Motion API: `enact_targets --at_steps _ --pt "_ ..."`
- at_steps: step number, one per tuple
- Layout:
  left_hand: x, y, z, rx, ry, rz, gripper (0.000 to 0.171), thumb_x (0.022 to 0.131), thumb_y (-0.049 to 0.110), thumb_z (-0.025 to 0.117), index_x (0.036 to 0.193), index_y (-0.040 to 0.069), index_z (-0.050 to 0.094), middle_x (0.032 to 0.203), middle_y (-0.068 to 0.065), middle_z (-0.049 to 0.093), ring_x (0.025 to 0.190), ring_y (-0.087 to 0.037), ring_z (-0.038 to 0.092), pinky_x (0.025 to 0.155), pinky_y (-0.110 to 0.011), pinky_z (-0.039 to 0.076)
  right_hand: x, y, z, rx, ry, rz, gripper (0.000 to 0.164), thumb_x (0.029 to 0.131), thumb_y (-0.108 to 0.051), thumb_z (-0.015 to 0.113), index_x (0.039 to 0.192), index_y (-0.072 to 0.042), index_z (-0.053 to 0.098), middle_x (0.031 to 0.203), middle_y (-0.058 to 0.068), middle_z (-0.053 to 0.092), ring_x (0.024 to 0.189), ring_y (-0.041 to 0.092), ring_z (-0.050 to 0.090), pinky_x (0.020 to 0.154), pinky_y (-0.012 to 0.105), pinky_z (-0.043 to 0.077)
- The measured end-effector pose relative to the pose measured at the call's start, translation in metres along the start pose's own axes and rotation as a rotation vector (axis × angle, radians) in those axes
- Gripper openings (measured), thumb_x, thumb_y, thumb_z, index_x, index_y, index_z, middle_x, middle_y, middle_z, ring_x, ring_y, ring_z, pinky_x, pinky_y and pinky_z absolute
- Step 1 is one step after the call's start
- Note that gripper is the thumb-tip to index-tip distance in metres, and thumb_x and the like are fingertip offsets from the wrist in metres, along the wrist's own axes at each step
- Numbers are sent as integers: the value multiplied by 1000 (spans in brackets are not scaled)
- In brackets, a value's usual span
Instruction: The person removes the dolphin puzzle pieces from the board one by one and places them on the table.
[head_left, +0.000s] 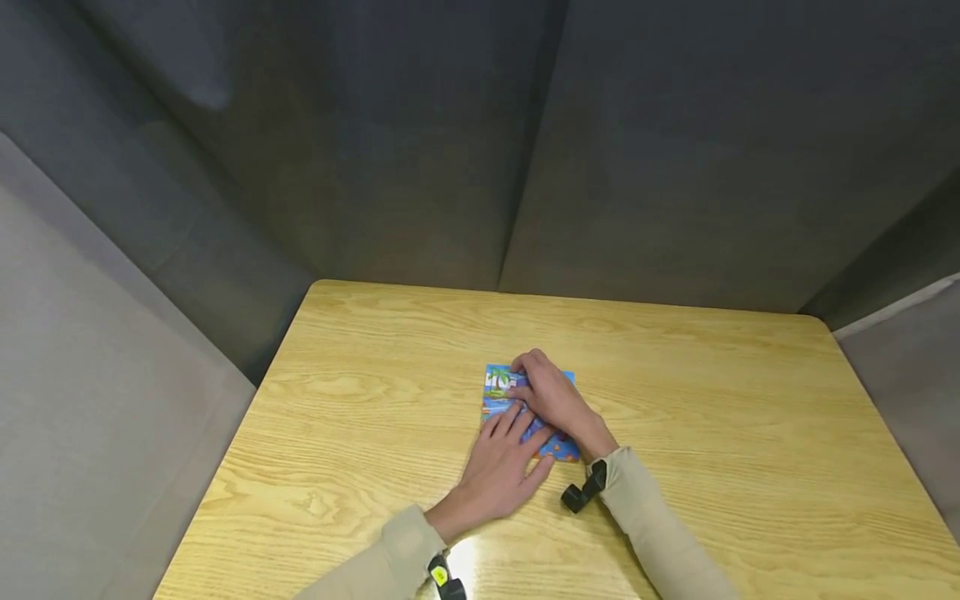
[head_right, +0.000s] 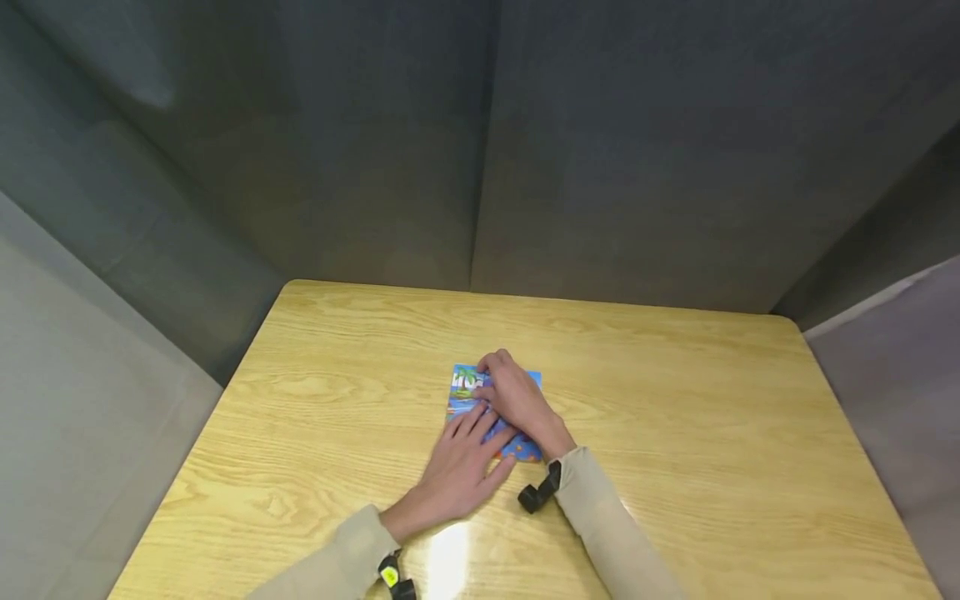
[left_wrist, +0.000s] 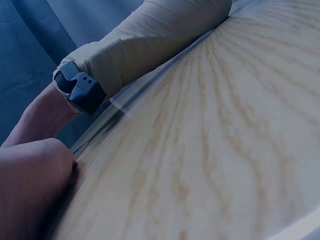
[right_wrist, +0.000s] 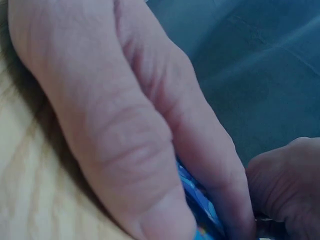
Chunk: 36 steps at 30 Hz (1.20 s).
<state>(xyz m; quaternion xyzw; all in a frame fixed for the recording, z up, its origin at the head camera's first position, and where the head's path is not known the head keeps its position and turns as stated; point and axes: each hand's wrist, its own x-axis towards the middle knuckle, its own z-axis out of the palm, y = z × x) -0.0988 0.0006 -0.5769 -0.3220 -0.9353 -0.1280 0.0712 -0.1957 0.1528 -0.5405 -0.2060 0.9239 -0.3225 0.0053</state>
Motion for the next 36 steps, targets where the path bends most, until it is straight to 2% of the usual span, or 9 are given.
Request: enact_targets --at_steps 8,18,28,36 --pt "-1 -1 0 -14 -43 -15 54 112 52 26 158 31 47 169 -6 33 160 -29 18 125 -51 22 1 -1 -4 59 13 -27 36 94 -16 79 124 -2 65 116 11 63 96 25 62 86 45 53" --pt "-3 -1 -1 -18 -52 -13 55 112 52 26 160 32 44 170 -6 31 160 -29 17 125 -51 21 0 4 -5 73 -40 -75 40 96 -17 77 132 -3 66 124 12 61 103 25 61 91 45 52" --pt "-3 0 -2 0 -31 -5 54 112 51 29 159 31 46 165 -5 39 157 -29 25 123 -50 24 1 8 -5 159 -75 -114 43 96 -14 77 136 -3 65 111 9 67 88 23 61 78 36 50" --pt "-2 -1 -1 8 -27 -17 54 111 51 30 160 32 43 161 -2 42 152 -24 32 122 -49 25 2 13 1 148 -3 -130 43 91 -15 81 131 -3 69 105 6 70 86 21 61 77 34 49"
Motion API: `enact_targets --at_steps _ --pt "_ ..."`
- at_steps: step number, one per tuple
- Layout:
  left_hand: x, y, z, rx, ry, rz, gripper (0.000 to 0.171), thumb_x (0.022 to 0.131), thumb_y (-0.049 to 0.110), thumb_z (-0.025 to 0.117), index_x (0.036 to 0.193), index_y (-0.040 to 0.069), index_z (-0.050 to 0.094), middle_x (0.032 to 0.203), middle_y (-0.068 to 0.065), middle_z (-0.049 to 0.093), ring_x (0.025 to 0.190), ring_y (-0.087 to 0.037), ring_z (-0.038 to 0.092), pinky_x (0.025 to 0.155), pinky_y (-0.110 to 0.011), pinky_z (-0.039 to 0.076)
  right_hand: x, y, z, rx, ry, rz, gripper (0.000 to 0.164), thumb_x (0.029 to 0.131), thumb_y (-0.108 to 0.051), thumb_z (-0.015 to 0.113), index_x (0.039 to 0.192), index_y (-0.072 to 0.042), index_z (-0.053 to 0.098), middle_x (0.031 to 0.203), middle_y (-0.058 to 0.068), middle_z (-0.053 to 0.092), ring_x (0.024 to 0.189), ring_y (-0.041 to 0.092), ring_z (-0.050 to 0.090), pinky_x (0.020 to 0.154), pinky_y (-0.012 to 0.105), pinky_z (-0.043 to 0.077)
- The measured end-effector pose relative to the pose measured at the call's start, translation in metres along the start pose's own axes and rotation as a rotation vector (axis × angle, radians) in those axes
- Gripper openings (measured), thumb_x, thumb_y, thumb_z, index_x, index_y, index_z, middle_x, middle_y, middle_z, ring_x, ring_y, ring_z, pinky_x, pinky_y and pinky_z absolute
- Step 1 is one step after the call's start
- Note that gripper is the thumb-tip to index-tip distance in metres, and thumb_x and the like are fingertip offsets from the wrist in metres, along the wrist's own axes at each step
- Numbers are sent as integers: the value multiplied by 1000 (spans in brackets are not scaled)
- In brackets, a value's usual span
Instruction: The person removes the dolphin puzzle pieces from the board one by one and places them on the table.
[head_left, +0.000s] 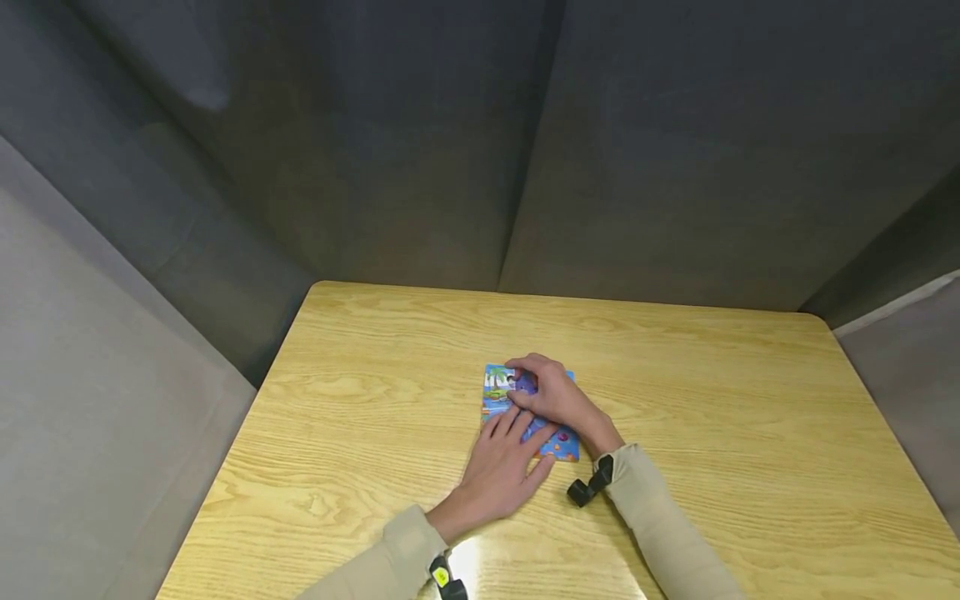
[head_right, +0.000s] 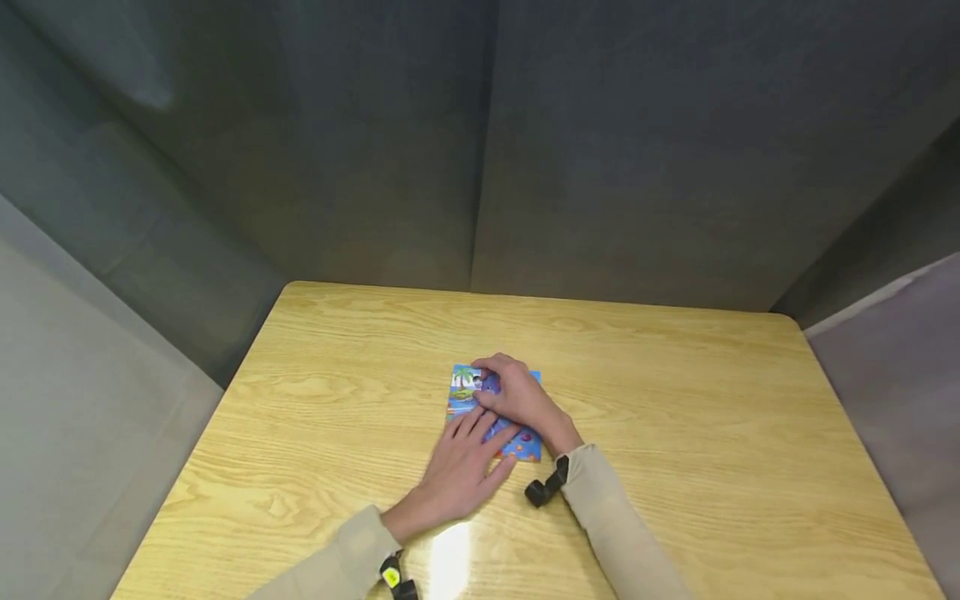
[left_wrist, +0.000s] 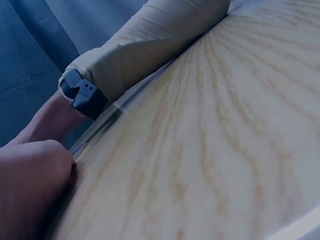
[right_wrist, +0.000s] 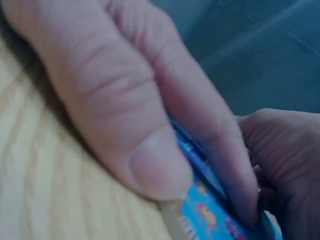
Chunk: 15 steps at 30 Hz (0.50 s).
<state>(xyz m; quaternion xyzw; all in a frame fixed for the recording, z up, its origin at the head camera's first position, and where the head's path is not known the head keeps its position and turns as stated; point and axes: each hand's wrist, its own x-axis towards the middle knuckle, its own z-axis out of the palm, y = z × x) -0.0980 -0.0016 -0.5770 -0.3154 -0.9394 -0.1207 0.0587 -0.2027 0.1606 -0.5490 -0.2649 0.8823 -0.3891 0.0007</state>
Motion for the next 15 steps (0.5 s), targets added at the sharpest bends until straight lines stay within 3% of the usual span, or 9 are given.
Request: enact_targets --at_steps 7,15 --pt "0 2 1 -18 -1 -13 54 111 52 31 160 33 43 157 -2 44 149 -25 34 120 -50 28 -3 11 2 -7 106 -30 40 83 -19 84 119 -3 74 93 4 70 79 18 61 72 32 50" --pt "-1 -1 2 -24 3 -7 54 111 52 31 161 33 42 162 -3 40 154 -27 29 122 -50 25 -1 21 -3 7 126 -92 38 82 -21 84 117 -8 76 95 1 68 80 17 58 70 30 48"
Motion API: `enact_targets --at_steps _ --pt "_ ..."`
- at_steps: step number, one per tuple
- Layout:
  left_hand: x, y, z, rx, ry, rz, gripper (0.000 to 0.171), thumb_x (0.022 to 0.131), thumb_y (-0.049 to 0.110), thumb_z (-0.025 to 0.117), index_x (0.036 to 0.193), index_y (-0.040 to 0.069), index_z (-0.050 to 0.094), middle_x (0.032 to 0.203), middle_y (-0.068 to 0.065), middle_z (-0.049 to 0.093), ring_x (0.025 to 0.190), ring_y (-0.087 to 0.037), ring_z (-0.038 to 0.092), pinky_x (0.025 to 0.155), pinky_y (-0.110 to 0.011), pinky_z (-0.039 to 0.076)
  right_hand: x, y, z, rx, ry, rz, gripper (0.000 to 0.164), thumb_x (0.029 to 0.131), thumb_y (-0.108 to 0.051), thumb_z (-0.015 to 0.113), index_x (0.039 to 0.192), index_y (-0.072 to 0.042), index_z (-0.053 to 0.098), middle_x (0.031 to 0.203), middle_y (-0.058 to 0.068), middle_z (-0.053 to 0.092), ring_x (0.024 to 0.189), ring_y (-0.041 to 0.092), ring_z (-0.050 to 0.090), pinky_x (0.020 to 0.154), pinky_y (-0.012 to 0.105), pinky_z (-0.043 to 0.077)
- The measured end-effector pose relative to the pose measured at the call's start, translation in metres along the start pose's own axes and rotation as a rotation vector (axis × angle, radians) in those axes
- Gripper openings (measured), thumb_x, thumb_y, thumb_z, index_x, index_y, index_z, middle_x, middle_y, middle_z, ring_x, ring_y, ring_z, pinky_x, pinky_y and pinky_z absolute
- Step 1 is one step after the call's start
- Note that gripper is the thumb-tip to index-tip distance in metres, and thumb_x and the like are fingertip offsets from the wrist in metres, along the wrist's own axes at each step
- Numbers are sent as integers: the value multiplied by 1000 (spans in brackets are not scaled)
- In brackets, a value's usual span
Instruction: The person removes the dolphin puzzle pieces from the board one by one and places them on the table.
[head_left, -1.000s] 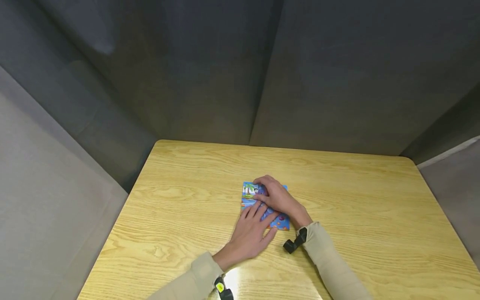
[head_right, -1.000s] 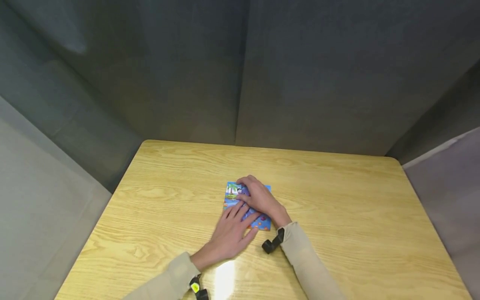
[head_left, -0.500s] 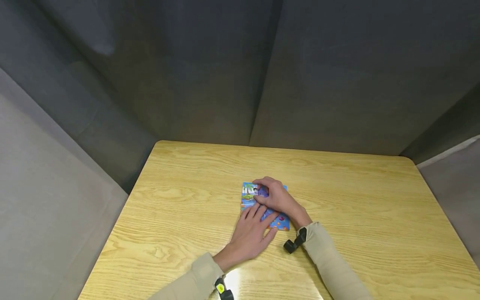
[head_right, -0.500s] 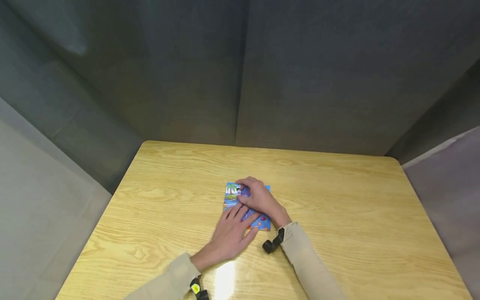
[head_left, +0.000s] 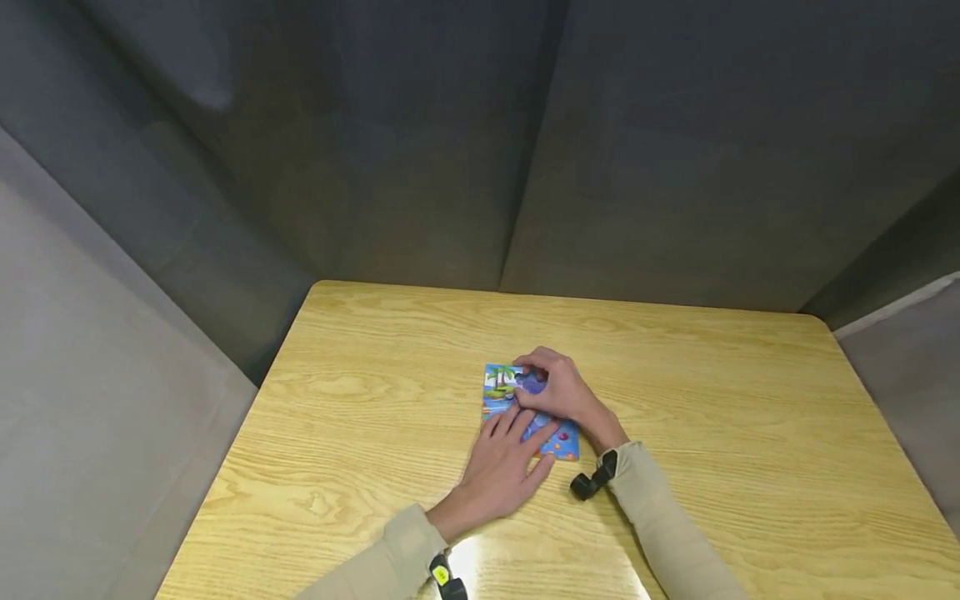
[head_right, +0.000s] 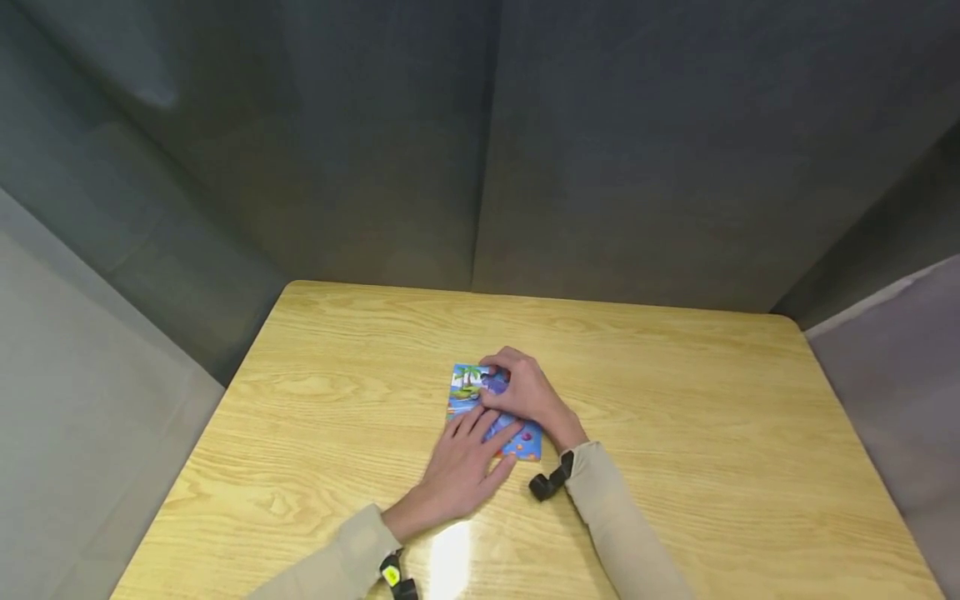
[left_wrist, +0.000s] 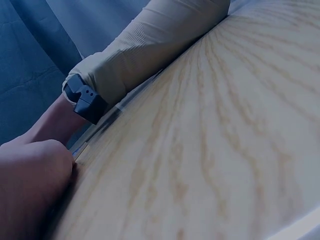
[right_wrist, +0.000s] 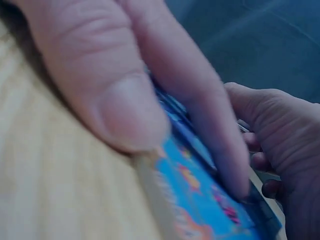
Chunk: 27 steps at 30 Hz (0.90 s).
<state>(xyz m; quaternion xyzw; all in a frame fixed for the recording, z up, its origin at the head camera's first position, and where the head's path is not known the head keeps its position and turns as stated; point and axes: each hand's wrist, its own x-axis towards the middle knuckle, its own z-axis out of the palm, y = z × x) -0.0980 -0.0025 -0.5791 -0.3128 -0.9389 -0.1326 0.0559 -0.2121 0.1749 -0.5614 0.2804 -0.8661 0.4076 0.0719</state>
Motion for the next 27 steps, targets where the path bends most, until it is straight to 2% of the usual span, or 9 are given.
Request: enact_targets --at_steps 6,13,16,19,22,27 --pt "4 -1 3 -6 3 5 53 112 51 29 161 35 40 170 -5 31 158 -31 23 124 -52 24 0 13 -20 8 41 23 38 79 -18 86 115 -8 76 93 2 68 76 20 57 67 28 46" --pt "6 -1 9 0 26 20 53 111 51 31 161 36 40 170 -4 30 157 -31 25 122 -53 27 -16 40 -55 7 127 132 35 78 -11 86 111 -4 77 89 10 68 74 27 57 63 25 43" --pt "5 -1 11 -4 31 27 53 111 51 32 161 35 40 170 -5 31 157 -32 26 121 -54 28 -28 56 -69 -44 140 212 34 78 -10 84 111 -4 77 89 9 67 75 24 54 64 25 41" --pt "6 -2 10 -4 33 30 53 111 51 32 161 35 40 170 -5 31 157 -32 26 121 -54 28 -38 70 -81 -126 135 255 32 79 -13 83 110 -4 77 89 8 64 75 21 50 65 28 40" --pt "8 -2 10 9 43 27 53 111 50 31 161 36 39 170 -5 31 157 -31 26 122 -53 28 -43 79 -88 -182 130 259 31 81 -14 81 109 -2 76 89 8 61 75 20 47 66 31 39" --pt "6 -2 9 0 38 28 53 111 50 31 161 36 39 170 -5 31 157 -32 26 122 -54 28 -48 83 -88 -175 117 292 33 84 -13 76 116 -3 74 92 9 55 77 20 44 67 32 37"
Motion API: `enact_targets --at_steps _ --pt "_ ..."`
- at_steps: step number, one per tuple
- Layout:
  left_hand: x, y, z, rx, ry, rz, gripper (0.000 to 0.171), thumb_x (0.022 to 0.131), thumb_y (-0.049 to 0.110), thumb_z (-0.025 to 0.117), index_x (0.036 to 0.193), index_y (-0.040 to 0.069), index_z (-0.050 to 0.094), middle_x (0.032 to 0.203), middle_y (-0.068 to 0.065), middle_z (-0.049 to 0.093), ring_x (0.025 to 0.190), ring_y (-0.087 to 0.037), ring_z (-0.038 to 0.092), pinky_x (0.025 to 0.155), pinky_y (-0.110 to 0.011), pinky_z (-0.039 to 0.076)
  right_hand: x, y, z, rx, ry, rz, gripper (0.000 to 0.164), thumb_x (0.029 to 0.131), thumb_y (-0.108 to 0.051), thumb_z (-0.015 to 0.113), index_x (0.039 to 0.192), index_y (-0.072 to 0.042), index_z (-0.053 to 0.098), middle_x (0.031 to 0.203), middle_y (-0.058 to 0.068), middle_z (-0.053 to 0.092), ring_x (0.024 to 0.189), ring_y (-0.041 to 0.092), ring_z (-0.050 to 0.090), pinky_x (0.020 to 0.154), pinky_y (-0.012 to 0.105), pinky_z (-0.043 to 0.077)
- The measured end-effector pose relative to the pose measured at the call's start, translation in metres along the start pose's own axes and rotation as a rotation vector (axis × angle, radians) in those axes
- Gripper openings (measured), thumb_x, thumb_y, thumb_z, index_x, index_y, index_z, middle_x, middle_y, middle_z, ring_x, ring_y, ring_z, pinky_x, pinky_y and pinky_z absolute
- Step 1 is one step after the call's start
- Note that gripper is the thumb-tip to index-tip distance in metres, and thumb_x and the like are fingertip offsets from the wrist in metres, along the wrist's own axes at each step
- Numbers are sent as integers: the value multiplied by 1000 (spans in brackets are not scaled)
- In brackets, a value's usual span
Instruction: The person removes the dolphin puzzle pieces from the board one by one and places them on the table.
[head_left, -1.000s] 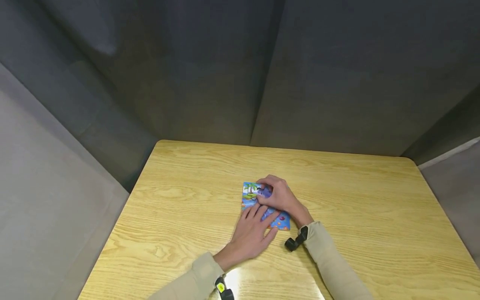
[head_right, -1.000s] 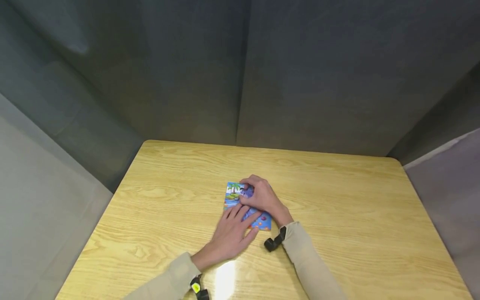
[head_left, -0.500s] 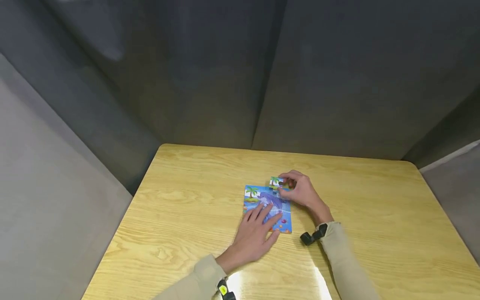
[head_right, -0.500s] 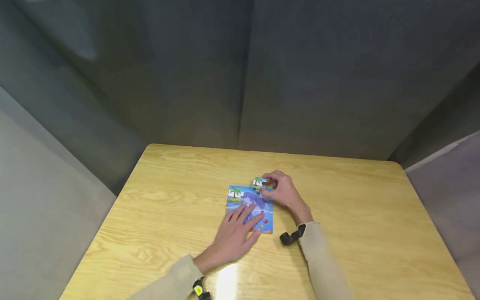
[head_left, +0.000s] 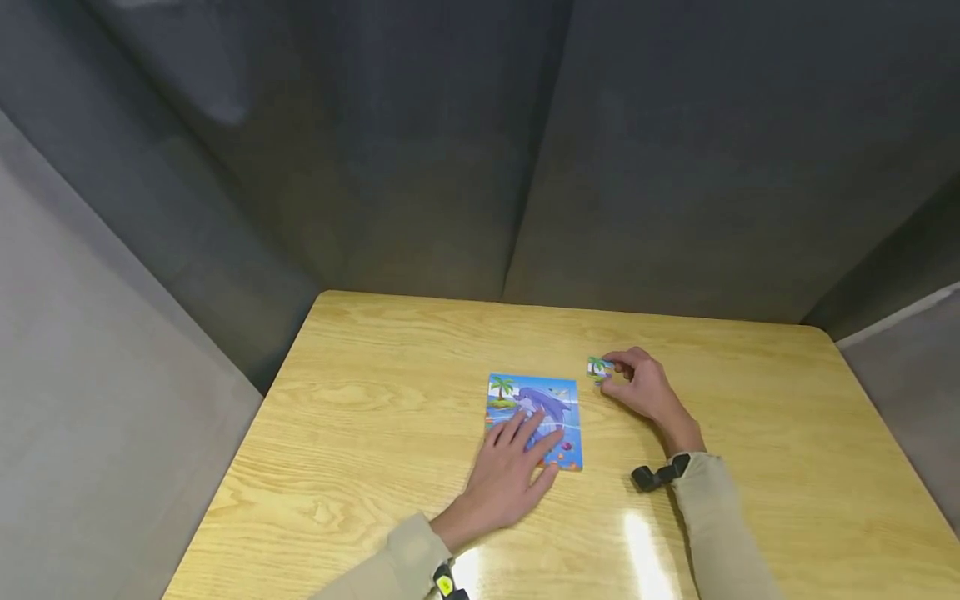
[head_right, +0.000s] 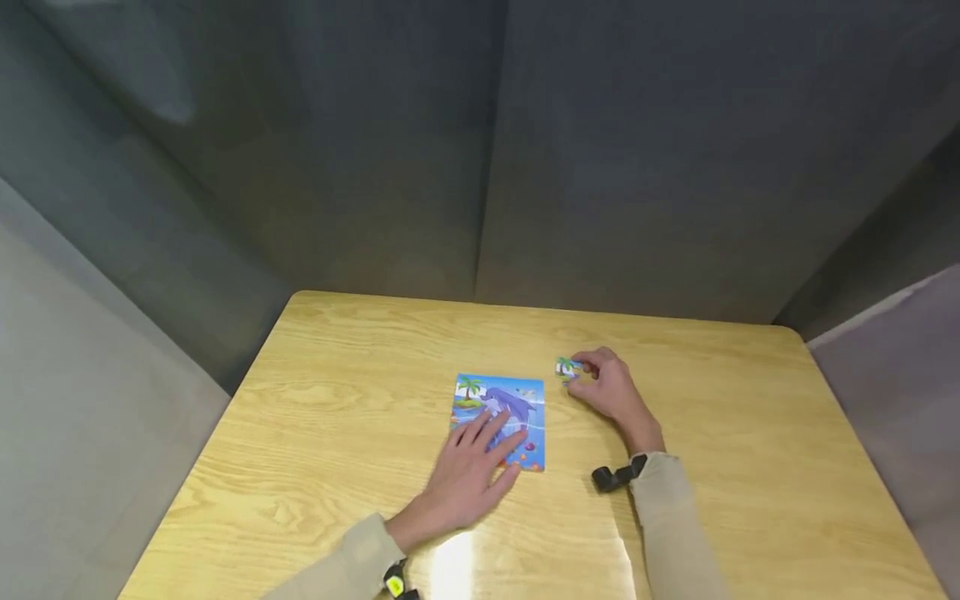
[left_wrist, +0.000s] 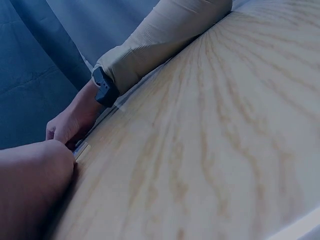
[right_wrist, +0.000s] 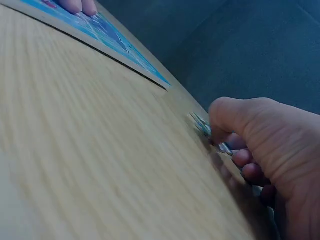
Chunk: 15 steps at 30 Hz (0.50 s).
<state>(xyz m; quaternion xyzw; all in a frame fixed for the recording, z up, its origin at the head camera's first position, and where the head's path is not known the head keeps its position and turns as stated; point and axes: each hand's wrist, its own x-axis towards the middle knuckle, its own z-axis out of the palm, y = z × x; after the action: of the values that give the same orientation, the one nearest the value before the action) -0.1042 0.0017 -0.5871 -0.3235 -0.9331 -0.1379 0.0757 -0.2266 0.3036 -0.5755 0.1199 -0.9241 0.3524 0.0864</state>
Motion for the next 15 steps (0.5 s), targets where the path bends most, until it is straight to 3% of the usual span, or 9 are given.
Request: enact_targets --at_steps 6,15 --pt "0 0 -2 -9 -1 4 52 112 51 31 161 36 41 170 -4 31 157 -32 26 122 -54 29 -1 0 3 10 19 2 40 87 -6 71 127 -1 70 93 10 55 78 21 43 68 33 36" --pt "2 -2 0 -7 22 22 52 112 50 31 160 35 42 169 -6 33 156 -33 29 120 -54 30 0 1 2 26 49 -1 36 90 -5 71 125 3 70 91 13 56 76 20 43 67 30 35"
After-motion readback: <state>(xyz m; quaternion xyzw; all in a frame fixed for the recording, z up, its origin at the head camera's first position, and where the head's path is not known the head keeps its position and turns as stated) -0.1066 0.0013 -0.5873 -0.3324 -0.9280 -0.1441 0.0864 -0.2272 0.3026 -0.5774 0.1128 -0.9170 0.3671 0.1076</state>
